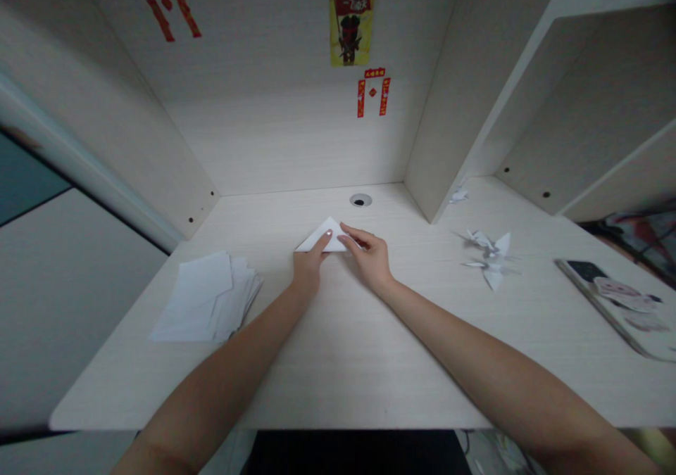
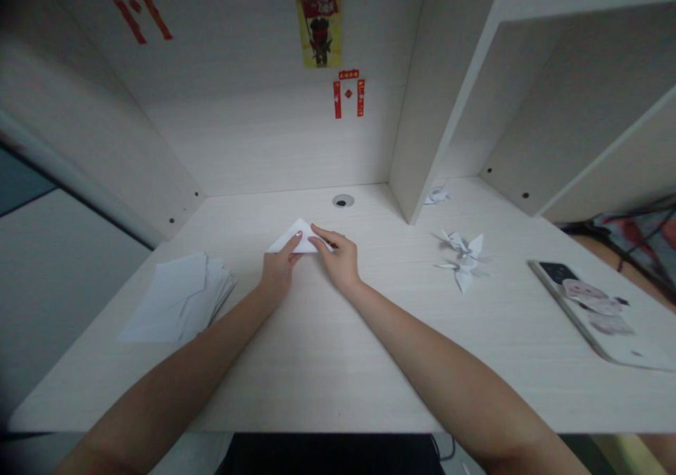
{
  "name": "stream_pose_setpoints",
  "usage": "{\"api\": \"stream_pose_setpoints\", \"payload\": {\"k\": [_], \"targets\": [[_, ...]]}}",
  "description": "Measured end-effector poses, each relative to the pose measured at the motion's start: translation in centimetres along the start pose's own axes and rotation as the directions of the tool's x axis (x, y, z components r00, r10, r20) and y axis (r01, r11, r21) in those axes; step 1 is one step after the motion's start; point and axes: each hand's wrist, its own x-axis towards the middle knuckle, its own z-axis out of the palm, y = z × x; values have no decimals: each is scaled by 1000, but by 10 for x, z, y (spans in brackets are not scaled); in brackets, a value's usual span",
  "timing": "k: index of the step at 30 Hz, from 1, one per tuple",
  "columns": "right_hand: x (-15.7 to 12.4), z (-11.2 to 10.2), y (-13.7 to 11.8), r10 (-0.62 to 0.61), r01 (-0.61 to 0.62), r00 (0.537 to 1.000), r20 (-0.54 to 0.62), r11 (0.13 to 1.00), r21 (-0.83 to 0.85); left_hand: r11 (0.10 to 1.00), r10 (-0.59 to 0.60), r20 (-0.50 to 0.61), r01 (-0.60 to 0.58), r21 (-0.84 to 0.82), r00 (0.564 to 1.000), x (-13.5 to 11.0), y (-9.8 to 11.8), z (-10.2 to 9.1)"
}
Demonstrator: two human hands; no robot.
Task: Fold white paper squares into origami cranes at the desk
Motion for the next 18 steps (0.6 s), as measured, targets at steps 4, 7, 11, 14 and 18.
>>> {"api": "stream_pose_setpoints", "payload": {"k": [4, 7, 11, 14, 18], "targets": [[3, -1, 3, 13, -13, 1000, -1, 1000, -12, 1000, 5, 26, -5, 10, 1000, 0, 0, 0], [4, -3, 2, -22, 21, 1000, -11, 998, -55, 999, 26, 55, -28, 33, 998, 0, 0, 0], [5, -8, -5, -149, 141, 989, -25, 970, -198, 991, 58, 116, -71, 115, 992, 1, 0, -3], [7, -12, -10, -223, 209, 975, -17, 934, -290, 976, 59, 174, -94, 199, 983, 2, 2, -5], [10, -18, -12, -267, 252, 963, 14, 888, -385, 935, 101, 201, -162, 315, 974, 3, 5, -5]]}}
